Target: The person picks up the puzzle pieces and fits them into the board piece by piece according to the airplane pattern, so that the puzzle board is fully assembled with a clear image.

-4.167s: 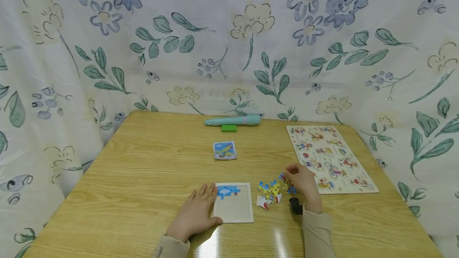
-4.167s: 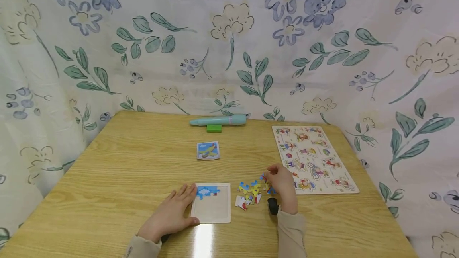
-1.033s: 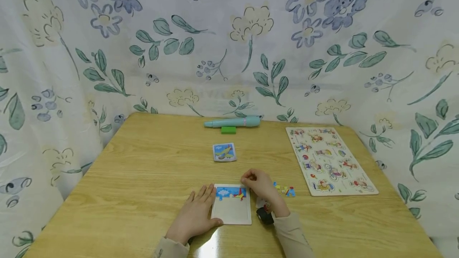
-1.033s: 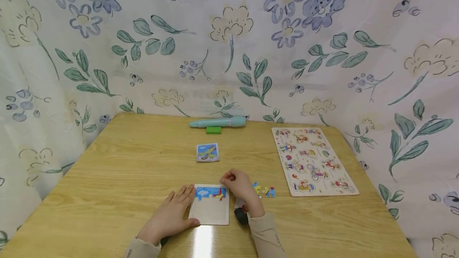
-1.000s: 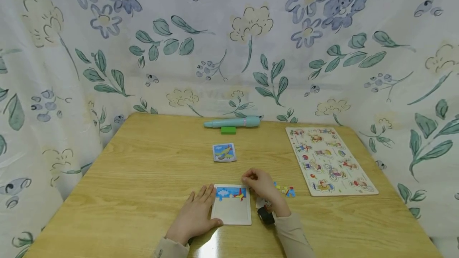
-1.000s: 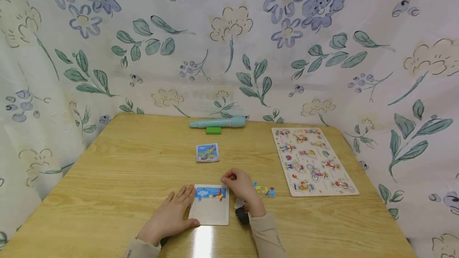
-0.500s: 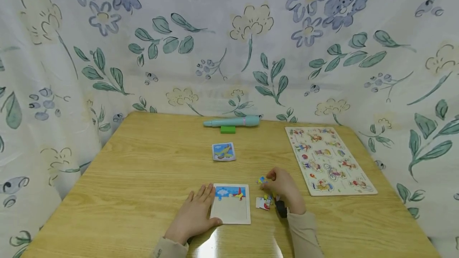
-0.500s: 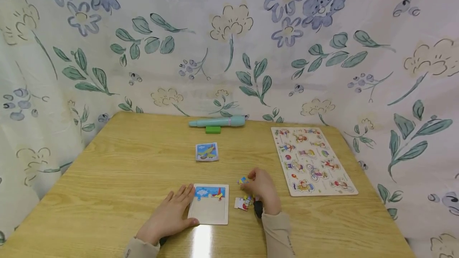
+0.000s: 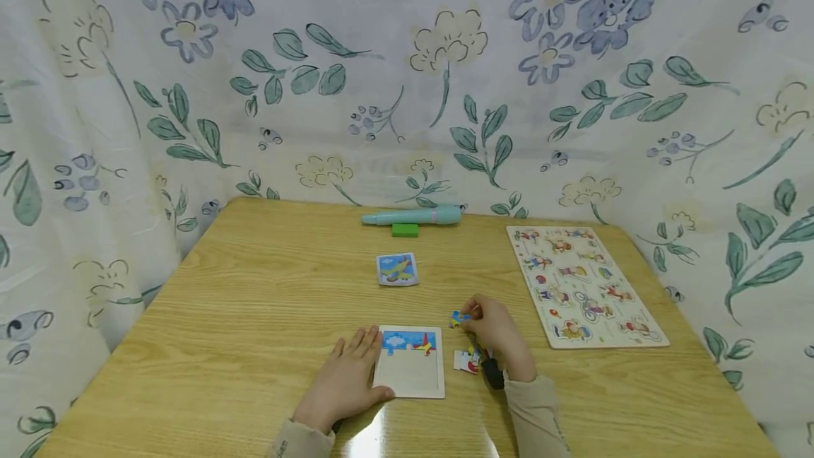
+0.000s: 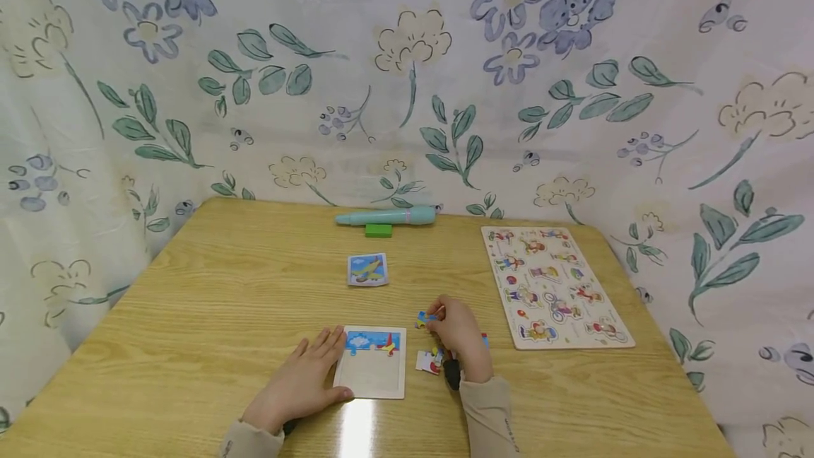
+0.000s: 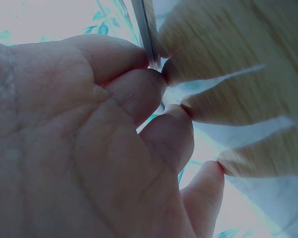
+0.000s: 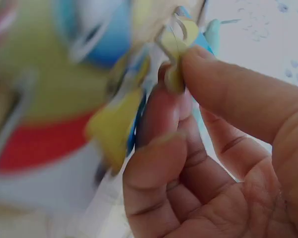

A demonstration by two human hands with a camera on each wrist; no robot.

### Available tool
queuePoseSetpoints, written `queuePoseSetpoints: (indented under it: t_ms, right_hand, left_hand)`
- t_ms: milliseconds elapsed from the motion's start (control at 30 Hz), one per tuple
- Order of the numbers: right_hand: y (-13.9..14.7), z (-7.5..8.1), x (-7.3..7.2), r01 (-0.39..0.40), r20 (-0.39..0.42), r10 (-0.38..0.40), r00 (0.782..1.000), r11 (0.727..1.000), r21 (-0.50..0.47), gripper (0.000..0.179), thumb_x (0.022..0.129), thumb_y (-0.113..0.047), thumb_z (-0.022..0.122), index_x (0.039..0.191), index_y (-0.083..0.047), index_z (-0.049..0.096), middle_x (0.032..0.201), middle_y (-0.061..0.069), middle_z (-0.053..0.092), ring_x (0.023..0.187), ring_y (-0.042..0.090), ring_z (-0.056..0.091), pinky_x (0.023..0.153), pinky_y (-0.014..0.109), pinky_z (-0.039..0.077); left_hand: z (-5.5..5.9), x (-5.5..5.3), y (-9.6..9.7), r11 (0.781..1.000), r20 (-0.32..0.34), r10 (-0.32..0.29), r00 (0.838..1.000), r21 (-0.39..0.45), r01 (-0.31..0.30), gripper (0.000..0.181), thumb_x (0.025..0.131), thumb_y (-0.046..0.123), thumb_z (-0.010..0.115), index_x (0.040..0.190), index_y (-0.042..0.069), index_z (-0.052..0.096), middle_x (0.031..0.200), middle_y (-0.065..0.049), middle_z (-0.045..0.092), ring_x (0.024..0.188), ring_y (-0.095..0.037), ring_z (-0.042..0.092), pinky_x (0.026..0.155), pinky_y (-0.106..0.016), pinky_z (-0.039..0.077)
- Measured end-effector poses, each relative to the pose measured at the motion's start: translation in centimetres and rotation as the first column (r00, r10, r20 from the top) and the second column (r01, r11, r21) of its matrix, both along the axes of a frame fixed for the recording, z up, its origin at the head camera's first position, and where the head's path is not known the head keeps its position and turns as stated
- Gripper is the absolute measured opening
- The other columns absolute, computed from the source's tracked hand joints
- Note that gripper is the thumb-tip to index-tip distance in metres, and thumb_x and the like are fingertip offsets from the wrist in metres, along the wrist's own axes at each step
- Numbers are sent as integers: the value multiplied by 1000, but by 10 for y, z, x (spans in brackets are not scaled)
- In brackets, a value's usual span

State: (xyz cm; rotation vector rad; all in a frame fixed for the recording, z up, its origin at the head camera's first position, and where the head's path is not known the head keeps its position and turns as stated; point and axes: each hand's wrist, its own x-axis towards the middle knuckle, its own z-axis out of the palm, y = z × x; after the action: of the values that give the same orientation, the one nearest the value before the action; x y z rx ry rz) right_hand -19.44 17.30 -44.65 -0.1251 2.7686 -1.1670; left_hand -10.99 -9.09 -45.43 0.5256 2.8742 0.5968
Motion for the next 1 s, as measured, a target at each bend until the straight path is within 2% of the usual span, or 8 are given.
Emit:
queuePoseSetpoints:
  t_ms: [100,167,300,500,600,867,1000]
  right_hand:
    - [-3,0,0,0,-7,0,1000,999,-44,6,88,-4,67,93,-5,65,80,4,64,69,13,55,60,24,45]
    - [-7,-1,-1,-11,9,12,1000,994,-113,7,88,-5,67,95,-4,65,79,5,67,66,12,59,59,24,48]
    - [-17,-2,0,-78,63,95,993,970,-232,14,89,-8,67,101,-1,63,75,8,69,60,13,62,53,25,51]
    - [-39,-3,5,-244,114,293,949,916,-319,18,91,-9,65,104,2,59,76,11,70,57,12,61,50,25,50]
    - [-50,-2,9,-296,114,349,930,896,-330,17,89,-8,67,100,3,59,74,10,70,55,10,60,49,22,48]
    - [-67,-3,17,-304,183,378,908,893,-333,16,86,-7,71,94,-1,58,61,-2,58,48,7,53,43,17,39]
    - [-72,-4,19,-288,202,364,909,900,-326,16,84,-5,71,92,-2,58,58,-2,56,47,7,51,43,16,39]
  left_hand:
    - [0,0,0,1000,-2,-3,1000,-7,3,94,78,51,72,147,-3,36,157,-19,31,145,-40,29,115,-64,22]
    - [0,0,0,1000,-2,-6,1000,-9,6,94,78,51,72,147,-3,36,157,-19,31,145,-40,29,115,-65,22]
    - [-1,0,0,1000,9,-9,1000,-2,9,93,80,51,71,147,-3,36,157,-19,29,145,-40,28,115,-65,22]
    - [-3,-1,0,1000,18,0,1000,5,0,92,81,51,70,147,-2,35,157,-18,29,145,-40,27,115,-65,22]
    - [-4,-2,0,1000,11,-3,1000,3,3,92,80,51,70,147,-2,36,157,-18,30,145,-40,28,114,-65,22]
    - [-4,-2,0,1000,2,-9,1000,-9,9,92,80,52,71,147,-2,37,157,-18,31,145,-40,29,114,-65,23]
    - [-5,-3,0,1000,1,-8,1000,-18,8,92,80,52,70,147,-2,37,157,-18,31,145,-40,29,115,-64,23]
